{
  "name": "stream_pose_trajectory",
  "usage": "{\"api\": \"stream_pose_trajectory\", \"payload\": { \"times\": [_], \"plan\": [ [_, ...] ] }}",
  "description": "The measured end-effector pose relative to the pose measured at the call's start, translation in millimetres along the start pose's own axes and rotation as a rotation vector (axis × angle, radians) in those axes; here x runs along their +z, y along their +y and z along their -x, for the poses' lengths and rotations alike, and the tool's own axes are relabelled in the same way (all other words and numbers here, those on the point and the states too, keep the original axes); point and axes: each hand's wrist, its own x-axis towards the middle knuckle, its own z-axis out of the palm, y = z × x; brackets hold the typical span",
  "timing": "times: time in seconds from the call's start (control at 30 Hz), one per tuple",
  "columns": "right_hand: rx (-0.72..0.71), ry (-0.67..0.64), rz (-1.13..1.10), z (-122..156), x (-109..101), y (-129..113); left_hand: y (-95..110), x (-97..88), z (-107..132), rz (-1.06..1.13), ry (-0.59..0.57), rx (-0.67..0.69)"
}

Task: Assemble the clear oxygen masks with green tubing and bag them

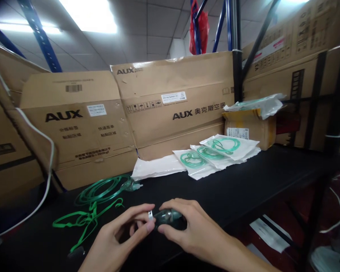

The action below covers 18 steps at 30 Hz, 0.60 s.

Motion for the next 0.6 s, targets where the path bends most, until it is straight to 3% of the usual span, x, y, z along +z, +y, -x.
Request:
{"api": "stream_pose_trajectory", "payload": {
  "times": [0.23,0.37,0.47,0.6],
  "plan": [
    [-0.005,-0.026,-0.053,-1,-4,-2,-7,2.9,-1,-0.131,0.047,0.165],
    [0.003,-0.022,-0.081,0,-4,-3,-4,5.7,1,-0.131,0.144,0.030],
    [0.000,-0.002,-0.085,2,0,-3,-2,8.0,4,-0.140,0.139,-0.068],
    [0.054,0.006,-0.125,3,8,0,0,10.0,9,-0.131,0.090,0.020]
  ]
}}
